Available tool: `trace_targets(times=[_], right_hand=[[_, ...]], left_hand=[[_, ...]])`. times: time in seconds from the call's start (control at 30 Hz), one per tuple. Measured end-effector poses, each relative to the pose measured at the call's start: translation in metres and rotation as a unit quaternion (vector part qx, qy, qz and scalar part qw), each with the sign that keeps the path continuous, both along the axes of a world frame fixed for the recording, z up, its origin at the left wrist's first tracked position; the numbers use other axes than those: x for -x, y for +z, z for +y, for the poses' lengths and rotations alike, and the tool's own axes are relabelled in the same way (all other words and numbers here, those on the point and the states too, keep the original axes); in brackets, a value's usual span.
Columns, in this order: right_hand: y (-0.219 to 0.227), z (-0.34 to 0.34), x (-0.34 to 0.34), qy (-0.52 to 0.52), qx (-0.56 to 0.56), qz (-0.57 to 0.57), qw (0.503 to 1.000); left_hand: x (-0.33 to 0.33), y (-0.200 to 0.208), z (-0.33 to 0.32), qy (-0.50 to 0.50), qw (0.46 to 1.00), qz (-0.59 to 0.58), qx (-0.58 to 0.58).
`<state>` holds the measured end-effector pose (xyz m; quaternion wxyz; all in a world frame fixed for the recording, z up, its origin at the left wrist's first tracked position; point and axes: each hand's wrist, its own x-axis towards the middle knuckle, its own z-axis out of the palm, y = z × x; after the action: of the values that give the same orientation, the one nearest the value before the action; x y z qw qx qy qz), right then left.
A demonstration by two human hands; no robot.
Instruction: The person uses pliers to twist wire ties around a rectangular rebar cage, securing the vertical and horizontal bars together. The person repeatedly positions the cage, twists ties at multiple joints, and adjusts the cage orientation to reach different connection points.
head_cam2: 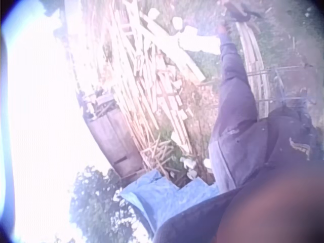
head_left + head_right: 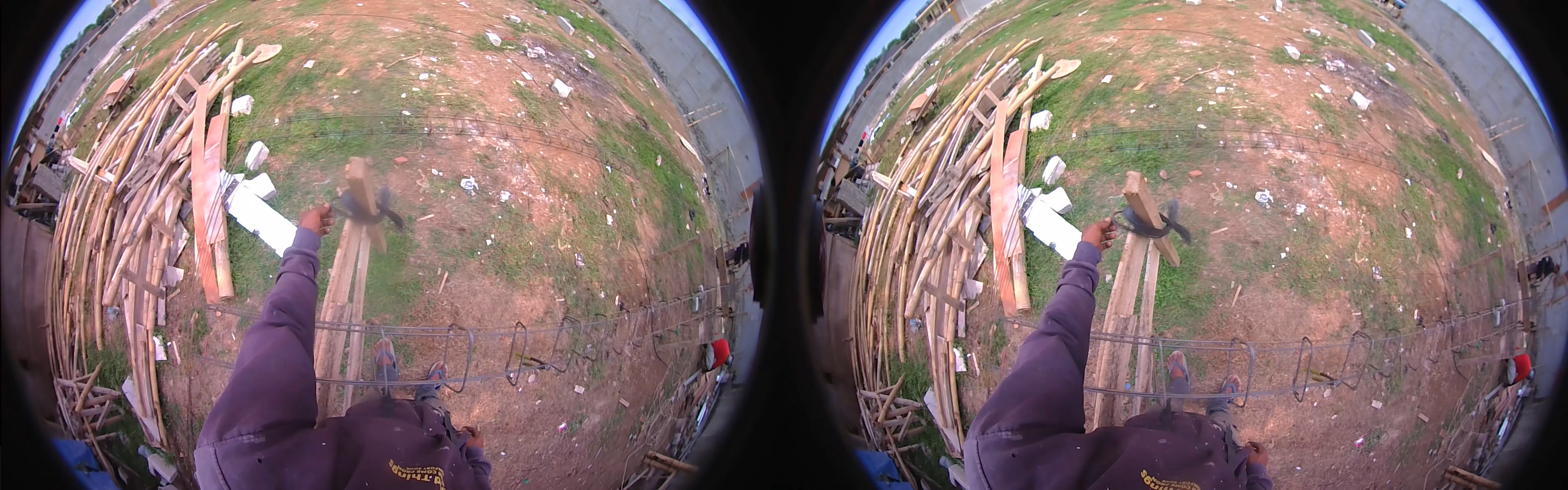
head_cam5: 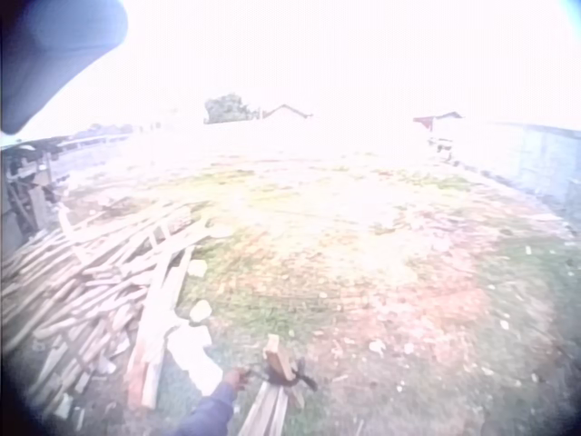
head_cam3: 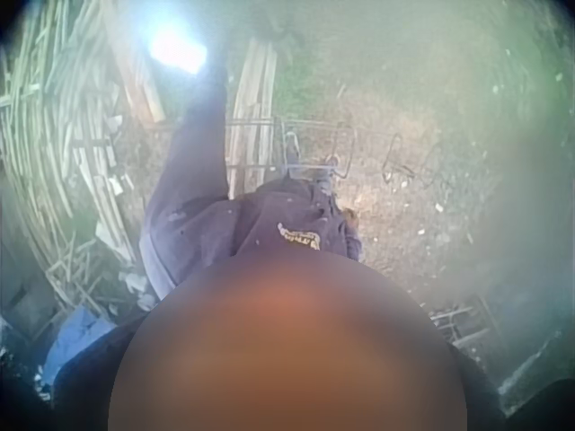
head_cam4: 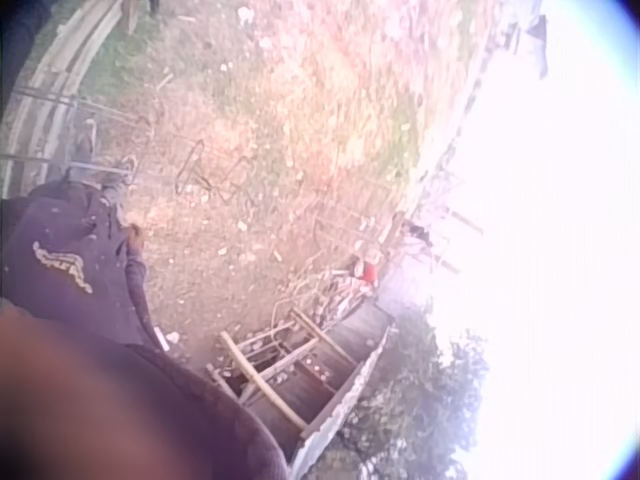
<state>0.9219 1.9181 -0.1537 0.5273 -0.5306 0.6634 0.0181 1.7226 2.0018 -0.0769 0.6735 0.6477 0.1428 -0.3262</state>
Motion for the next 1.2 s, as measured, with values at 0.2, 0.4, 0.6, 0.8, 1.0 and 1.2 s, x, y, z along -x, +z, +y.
trace_targets(times=[0.2, 0.4, 0.6, 0.8, 1.0, 1.2], right_hand=[[0.015, -0.005, -0.009, 0.047, 0.034, 0.034, 0.998], [0.009, -0.007, 0.001, 0.046, 0.032, -0.004, 0.998], [-0.010, -0.008, 0.019, 0.072, 0.058, 0.042, 0.995], [0.011, -0.015, 0.014, 0.113, 0.079, 0.039, 0.990], [0.050, -0.023, 0.006, -0.037, -0.023, 0.051, 0.998], [-0.013, -0.011, 0.052, -0.003, 0.032, 0.039, 0.999]], left_hand=[[0.010, -0.011, 0.003, 0.002, 0.997, 0.005, 0.071], [0.010, -0.025, 0.002, 0.053, 0.994, -0.035, 0.093], [0.007, -0.029, 0.006, 0.065, 0.992, -0.017, 0.106], [0.023, -0.018, -0.001, 0.051, 0.988, -0.053, 0.134], [0.023, -0.024, -0.006, 0.062, 0.992, -0.049, 0.096], [0.009, -0.020, -0.023, 0.098, 0.987, 0.043, 0.122]])
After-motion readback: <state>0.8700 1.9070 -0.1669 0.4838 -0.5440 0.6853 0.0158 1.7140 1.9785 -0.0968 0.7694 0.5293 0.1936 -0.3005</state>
